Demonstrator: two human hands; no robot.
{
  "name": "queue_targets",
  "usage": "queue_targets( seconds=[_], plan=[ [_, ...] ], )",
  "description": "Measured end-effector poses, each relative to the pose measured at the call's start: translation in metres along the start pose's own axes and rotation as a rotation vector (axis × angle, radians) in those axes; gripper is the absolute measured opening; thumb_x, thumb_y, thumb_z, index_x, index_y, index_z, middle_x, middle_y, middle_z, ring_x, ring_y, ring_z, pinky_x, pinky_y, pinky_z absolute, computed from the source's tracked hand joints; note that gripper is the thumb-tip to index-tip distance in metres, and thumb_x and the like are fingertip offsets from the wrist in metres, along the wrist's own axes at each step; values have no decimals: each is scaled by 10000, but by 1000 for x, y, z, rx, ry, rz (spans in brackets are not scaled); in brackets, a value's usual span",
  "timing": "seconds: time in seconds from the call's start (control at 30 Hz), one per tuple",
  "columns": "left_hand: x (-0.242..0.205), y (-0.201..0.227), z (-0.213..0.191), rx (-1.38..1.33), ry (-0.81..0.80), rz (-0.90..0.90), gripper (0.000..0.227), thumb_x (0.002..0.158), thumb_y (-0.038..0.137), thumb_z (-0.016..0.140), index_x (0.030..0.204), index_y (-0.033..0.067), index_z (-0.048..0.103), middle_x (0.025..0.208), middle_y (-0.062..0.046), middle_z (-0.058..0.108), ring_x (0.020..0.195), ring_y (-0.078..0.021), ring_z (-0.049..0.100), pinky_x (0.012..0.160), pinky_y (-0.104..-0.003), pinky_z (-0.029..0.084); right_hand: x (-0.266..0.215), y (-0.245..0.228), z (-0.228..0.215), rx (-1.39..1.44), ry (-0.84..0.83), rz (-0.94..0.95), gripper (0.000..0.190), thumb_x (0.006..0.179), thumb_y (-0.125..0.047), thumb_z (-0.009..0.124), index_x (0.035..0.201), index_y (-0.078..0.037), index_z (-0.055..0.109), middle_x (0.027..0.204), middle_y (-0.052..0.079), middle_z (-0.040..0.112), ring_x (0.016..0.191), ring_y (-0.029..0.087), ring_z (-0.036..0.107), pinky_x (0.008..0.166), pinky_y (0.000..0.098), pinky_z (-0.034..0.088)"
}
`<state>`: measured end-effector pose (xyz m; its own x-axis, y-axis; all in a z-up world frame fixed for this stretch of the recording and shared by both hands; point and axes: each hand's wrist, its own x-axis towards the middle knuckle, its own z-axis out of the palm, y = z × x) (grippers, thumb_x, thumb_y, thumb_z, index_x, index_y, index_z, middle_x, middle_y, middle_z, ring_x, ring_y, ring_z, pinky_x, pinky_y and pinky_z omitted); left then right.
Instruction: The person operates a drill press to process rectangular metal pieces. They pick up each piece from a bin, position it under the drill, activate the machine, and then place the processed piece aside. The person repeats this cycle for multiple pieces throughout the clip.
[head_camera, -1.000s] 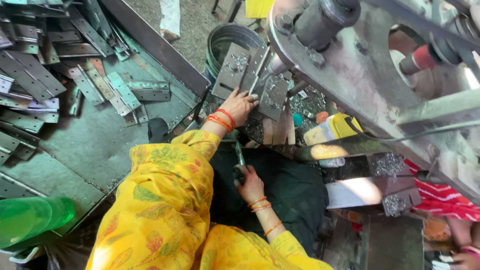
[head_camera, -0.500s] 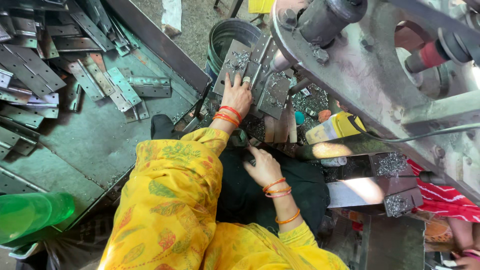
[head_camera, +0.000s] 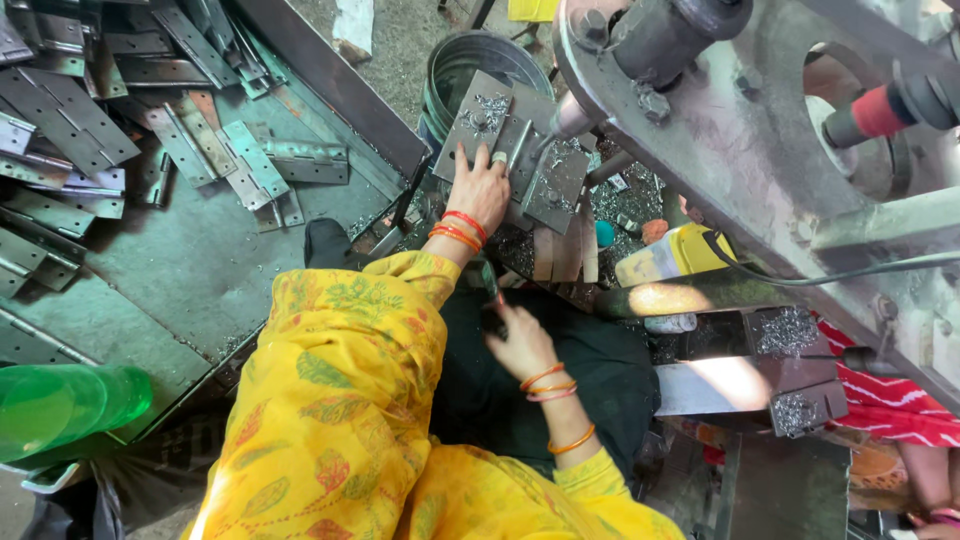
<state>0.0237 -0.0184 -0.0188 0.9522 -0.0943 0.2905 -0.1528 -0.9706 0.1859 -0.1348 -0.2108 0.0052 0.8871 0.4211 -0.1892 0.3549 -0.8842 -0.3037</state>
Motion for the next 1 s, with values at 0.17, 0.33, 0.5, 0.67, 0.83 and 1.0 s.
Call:
queue_targets(
  seconds=[0.17,0.33,0.5,0.67,0.83,1.0],
  plan=[
    [23,6,10,-19,82,-14,339,956,179,512,1183,44,725,1266,-96,651,1390,-392,423,1135,-741,230,26,-1,-45,-46,-38,-47,500,832,-365,710,1270,-128,658,1041,179,708,991,402,681,820,499,560],
    [35,6,18,-44,115,-21,346,961,173,507,1196,37,721,1277,-101,650,1390,-392,414,1128,-742,224,10,1,-1,-104,-40,62,529,797,-306,754,1278,-127,629,1180,173,649,994,404,675,810,502,563],
    [30,1,12,-26,-19,-9,356,978,210,487,1214,73,716,1316,-81,627,1446,-389,360,1150,-760,174,-16,9,55,168,156,40,483,766,-228,756,1239,-229,661,1206,112,656,992,407,682,801,501,570],
    [5,3,11,-23,109,8,442,959,246,481,1317,77,677,1389,-66,594,1449,-403,331,1118,-785,137,-17,13,49,134,24,99,482,794,-239,734,1269,-237,648,1168,131,636,984,420,676,813,506,563],
    [7,1,7,-50,-7,-31,459,982,275,461,1366,97,639,1422,-37,574,1507,-404,241,1130,-802,60,8,3,-14,41,33,-75,513,797,-291,746,1276,-136,644,1085,184,688,991,409,682,826,487,567],
    [36,-1,9,-7,-3,-72,435,1013,264,440,1362,98,641,1429,-21,584,1547,-375,214,1151,-789,14,25,2,-43,18,42,-86,495,815,-307,740,1268,-124,660,1054,185,722,989,396,685,825,484,561]
  ],
)
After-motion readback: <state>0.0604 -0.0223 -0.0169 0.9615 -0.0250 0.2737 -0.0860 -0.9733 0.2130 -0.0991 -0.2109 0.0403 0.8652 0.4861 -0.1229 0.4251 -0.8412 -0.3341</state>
